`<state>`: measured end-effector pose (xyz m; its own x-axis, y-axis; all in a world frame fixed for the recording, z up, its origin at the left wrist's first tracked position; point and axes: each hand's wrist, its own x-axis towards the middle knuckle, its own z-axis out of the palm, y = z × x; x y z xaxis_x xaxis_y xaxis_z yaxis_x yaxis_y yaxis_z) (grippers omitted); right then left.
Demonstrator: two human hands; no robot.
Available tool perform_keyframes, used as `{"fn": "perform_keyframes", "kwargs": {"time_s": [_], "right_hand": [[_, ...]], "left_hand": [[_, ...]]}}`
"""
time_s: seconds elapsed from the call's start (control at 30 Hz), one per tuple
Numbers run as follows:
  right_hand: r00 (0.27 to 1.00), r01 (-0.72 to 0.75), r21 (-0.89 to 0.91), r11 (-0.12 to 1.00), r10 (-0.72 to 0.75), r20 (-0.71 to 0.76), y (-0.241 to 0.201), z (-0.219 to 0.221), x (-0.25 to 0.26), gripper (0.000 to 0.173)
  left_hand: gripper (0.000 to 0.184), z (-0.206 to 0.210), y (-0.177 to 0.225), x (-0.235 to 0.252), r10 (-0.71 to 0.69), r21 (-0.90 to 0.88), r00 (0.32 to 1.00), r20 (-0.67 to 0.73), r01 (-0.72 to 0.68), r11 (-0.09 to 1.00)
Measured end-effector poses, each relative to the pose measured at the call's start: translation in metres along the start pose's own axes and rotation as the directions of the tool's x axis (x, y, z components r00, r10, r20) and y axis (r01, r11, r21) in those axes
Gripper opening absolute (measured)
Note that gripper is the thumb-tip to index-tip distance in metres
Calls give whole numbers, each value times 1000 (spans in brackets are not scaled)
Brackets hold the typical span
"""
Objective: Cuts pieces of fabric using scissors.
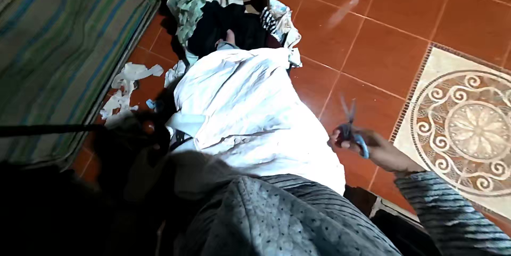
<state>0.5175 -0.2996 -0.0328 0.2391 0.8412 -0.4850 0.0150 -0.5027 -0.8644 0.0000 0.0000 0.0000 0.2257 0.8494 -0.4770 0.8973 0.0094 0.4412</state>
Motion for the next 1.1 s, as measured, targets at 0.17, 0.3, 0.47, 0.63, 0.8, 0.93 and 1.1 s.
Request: {"fn": "perform_keyframes", "kwargs": {"time_s": [0.17, 0.3, 0.47, 0.63, 0.8, 0.93, 1.1], "right_hand": [[979, 176, 200, 964, -192, 62, -47, 41, 19, 46], [886, 243, 251, 937, -320, 336, -91, 91, 33, 36], [816, 153, 136, 979, -203, 541, -112, 126, 49, 41], [929, 280, -62, 958, -254, 270, -129, 157, 60, 25], [875, 482, -256, 838, -446, 187, -142, 201, 92, 24], [827, 562, -369, 740, -498, 260, -146, 237, 122, 34], [819, 574, -330, 749, -529, 223, -138, 253, 152, 31]], "left_hand": [[39, 0, 48, -16, 421, 72, 838, -347, -424, 903], [31, 28, 62, -1, 524, -97, 794, -308, -574, 813], [63, 37, 82, -3, 292, -115, 947, -135, -308, 944], [74, 48, 98, -7, 274, -177, 954, -120, -293, 940], [75, 50, 106, 5, 239, -462, 966, -94, -255, 849], [76, 44, 106, 12, 258, -522, 954, -152, -299, 799], [70, 35, 105, 24, 274, -637, 952, -138, -297, 711]]}}
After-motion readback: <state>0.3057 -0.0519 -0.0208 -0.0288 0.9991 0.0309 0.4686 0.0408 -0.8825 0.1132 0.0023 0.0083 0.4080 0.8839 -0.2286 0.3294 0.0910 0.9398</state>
